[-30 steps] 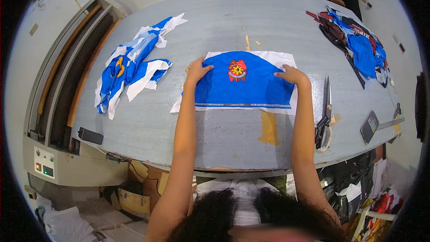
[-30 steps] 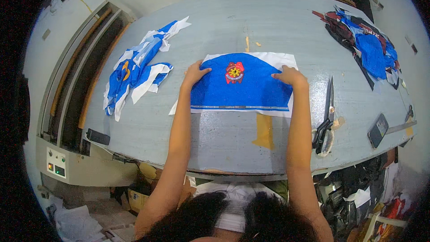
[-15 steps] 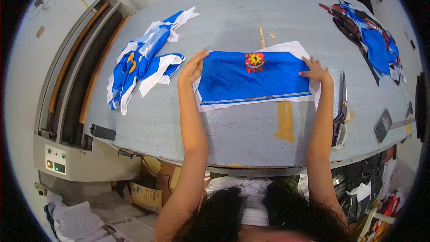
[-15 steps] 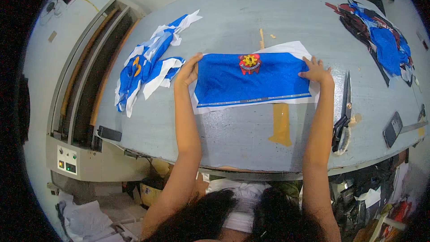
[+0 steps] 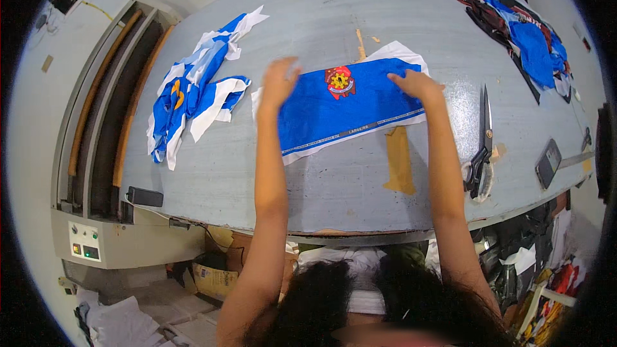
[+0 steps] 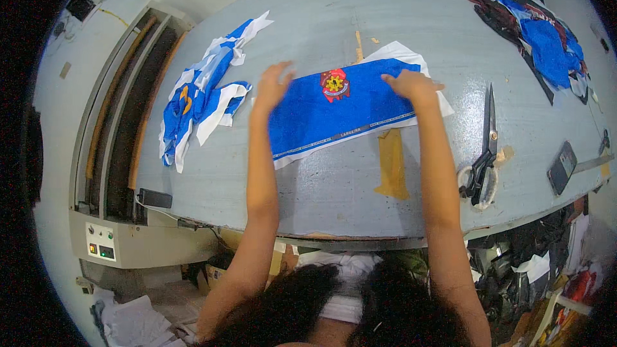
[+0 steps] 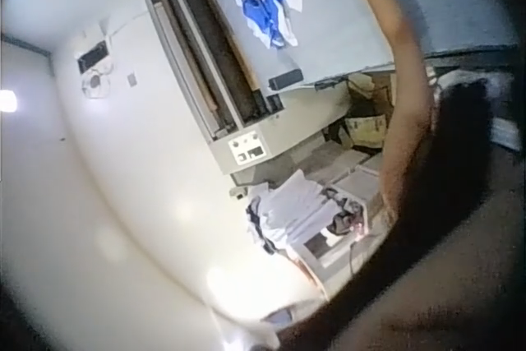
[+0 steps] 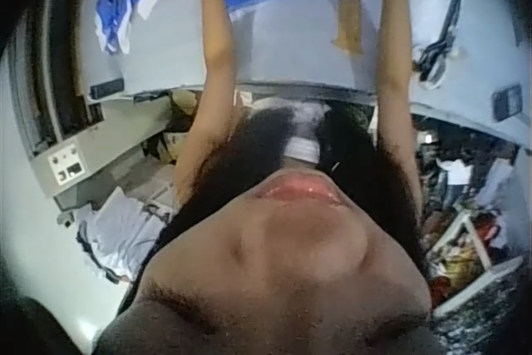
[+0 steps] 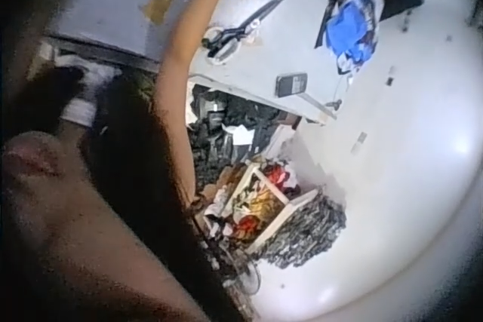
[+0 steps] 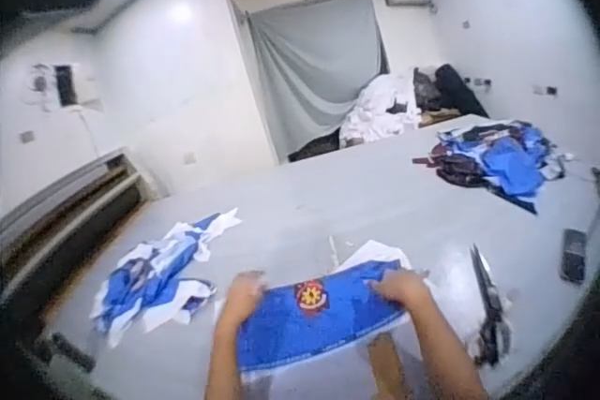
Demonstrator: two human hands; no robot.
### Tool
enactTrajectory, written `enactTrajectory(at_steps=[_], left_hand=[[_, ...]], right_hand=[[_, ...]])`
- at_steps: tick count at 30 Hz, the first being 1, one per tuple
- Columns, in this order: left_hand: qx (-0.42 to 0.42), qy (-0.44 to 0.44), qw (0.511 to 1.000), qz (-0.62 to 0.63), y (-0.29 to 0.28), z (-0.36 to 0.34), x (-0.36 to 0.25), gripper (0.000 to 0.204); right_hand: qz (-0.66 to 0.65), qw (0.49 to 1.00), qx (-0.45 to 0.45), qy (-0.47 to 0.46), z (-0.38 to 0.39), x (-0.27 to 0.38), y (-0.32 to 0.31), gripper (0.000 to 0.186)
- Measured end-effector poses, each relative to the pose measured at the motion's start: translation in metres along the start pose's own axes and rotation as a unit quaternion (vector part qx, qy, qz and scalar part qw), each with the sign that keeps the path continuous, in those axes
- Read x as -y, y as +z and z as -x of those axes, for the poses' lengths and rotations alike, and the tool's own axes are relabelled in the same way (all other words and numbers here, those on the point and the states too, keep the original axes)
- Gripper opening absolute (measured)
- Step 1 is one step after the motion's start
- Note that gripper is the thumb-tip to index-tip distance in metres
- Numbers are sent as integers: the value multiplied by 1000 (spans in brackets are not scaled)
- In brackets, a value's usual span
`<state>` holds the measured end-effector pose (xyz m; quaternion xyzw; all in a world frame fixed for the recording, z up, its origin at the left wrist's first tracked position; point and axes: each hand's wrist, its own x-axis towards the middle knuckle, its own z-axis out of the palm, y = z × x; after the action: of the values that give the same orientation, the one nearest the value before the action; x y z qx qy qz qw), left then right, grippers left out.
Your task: Cutting pieces of fabric with scissors on a textile work table.
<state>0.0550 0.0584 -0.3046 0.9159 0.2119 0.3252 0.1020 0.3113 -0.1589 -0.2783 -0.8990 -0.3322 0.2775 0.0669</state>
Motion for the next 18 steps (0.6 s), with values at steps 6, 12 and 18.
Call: enactTrajectory(at_steps=[6,12,18], left_hand=[[161,-124,967,-156,63,89,-138,71],[510,-214,832,-39,-50,80,-246,62],[25,-74,995,-69,49,24,-116,55]], right_hand=[[29,942,-303,-140,-61,-43,51,63],[-11,955,-167,-244,-48,-33,30,54],[50,957,-106,-266,-26,-12,13,59]])
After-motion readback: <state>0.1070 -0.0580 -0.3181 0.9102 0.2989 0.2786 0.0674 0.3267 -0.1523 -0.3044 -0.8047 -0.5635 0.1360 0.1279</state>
